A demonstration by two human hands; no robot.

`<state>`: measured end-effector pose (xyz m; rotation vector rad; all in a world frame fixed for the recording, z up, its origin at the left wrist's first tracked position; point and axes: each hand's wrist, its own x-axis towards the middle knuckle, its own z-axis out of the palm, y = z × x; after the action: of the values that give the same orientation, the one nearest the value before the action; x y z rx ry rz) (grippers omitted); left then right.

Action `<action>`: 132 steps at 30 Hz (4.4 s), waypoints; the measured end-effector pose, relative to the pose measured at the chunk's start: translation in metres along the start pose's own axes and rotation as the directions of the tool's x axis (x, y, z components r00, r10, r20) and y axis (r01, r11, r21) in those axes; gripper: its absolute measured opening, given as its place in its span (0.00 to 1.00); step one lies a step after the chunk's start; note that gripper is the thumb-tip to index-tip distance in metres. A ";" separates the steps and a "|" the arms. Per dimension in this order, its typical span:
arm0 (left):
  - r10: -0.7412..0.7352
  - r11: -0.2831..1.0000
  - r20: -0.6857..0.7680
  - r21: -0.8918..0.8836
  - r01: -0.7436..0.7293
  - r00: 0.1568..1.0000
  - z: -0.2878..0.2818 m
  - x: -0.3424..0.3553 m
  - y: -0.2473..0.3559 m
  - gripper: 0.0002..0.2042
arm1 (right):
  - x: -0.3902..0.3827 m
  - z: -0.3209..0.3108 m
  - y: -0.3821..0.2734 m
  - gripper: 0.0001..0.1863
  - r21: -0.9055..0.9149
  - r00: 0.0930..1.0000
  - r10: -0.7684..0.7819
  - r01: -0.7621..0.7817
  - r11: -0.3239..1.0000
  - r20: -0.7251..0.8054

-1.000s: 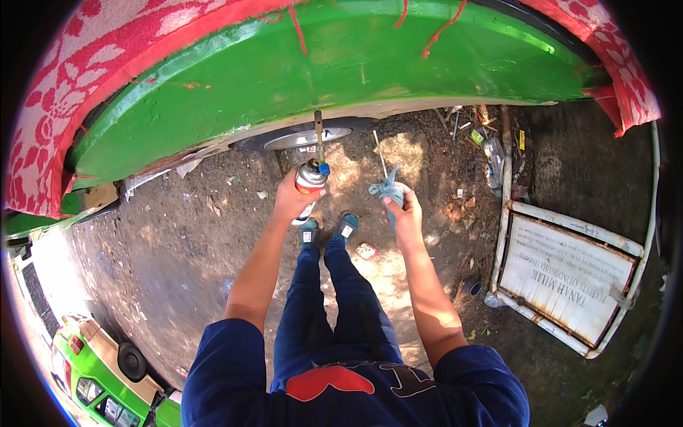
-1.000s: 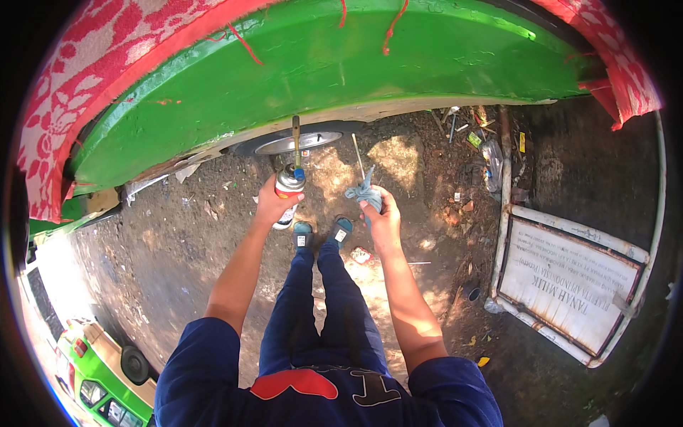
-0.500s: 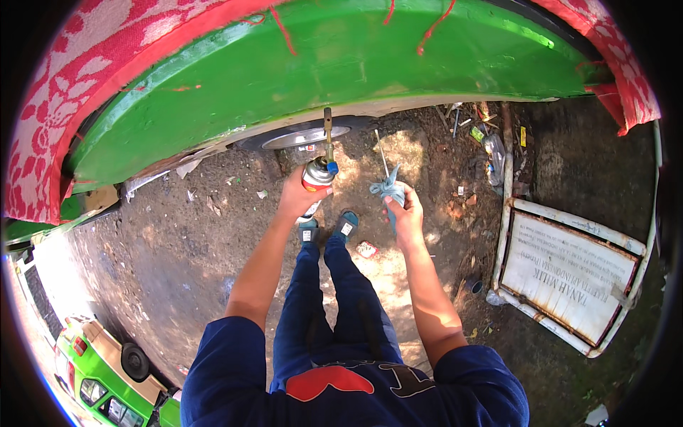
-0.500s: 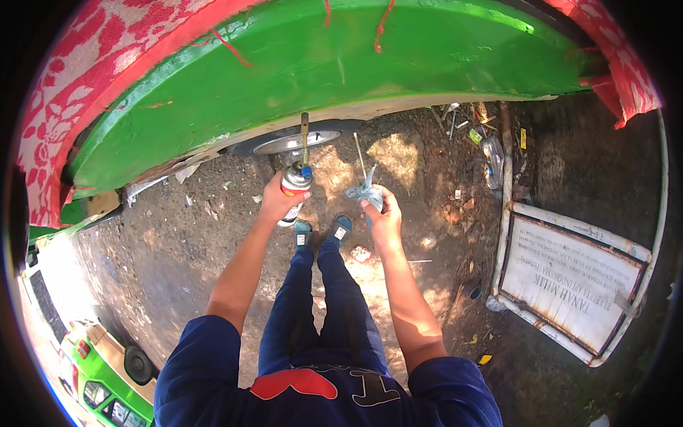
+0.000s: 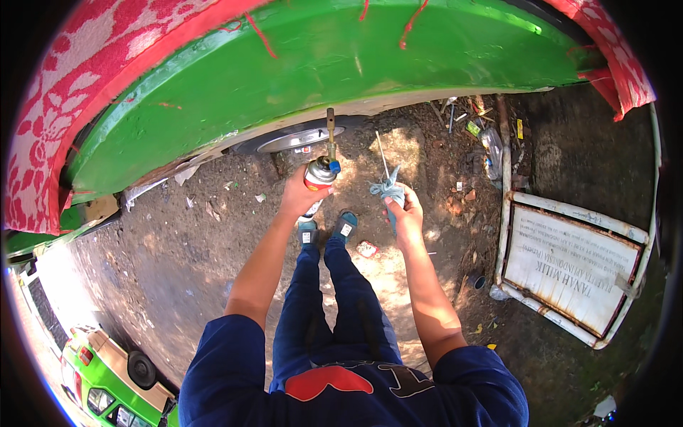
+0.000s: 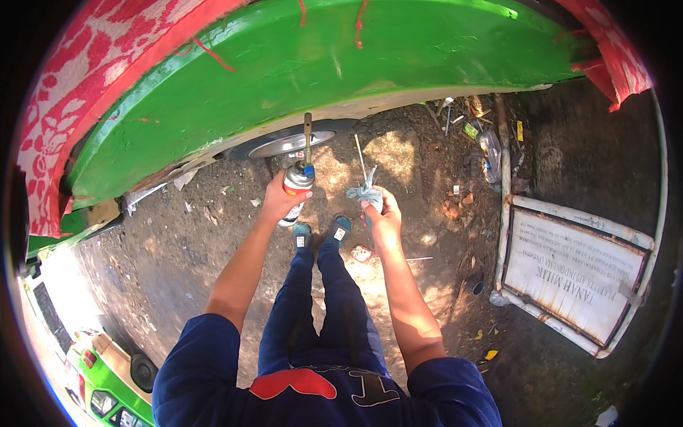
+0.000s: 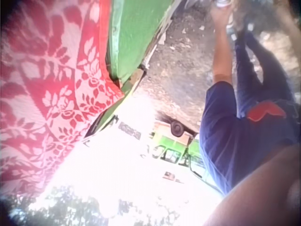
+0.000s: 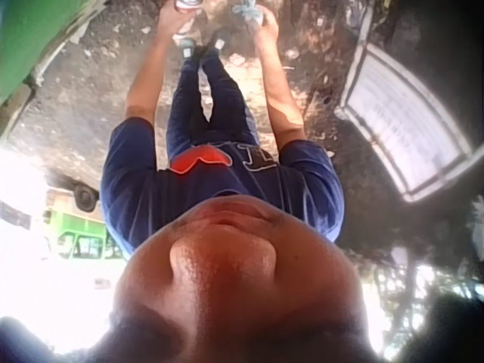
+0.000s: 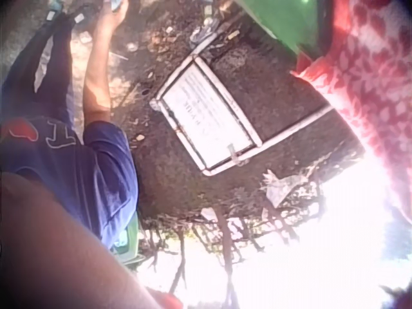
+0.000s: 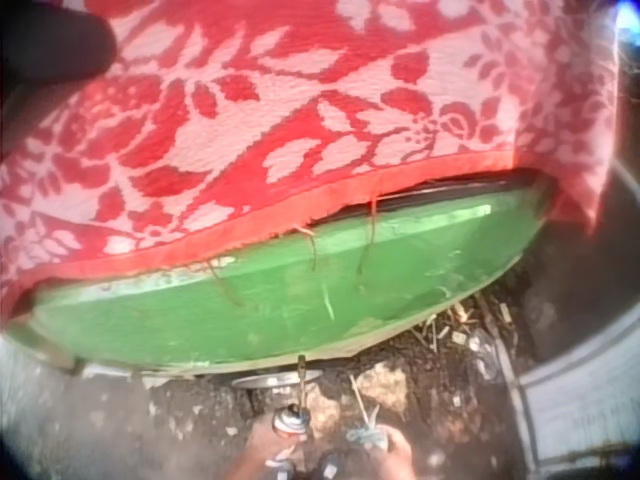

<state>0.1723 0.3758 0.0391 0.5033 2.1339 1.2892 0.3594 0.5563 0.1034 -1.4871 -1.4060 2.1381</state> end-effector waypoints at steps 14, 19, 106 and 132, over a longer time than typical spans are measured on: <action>-0.036 0.998 0.083 -0.057 0.041 0.996 0.016 0.011 0.019 0.32 | 0.001 -0.022 0.002 0.22 0.056 0.998 -0.069 0.069 0.996 -0.014; -0.015 0.999 0.092 -0.040 0.019 0.996 0.024 0.015 0.024 0.29 | 0.006 -0.028 -0.006 0.22 0.104 0.995 -0.097 0.098 0.990 -0.009; -0.138 0.988 -0.150 -0.088 0.126 0.979 -0.141 -0.083 -0.120 0.31 | -0.033 0.127 0.043 0.25 -0.111 0.989 -0.085 0.099 0.989 0.117; -0.117 0.991 -0.174 -0.090 0.103 0.978 -0.190 -0.080 -0.136 0.28 | -0.057 0.177 0.073 0.23 -0.102 0.993 -0.067 0.077 0.992 0.101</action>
<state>0.1060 0.1394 0.0090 0.2393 2.2102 1.3961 0.2694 0.3787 0.0925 -1.3609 -1.6045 2.1491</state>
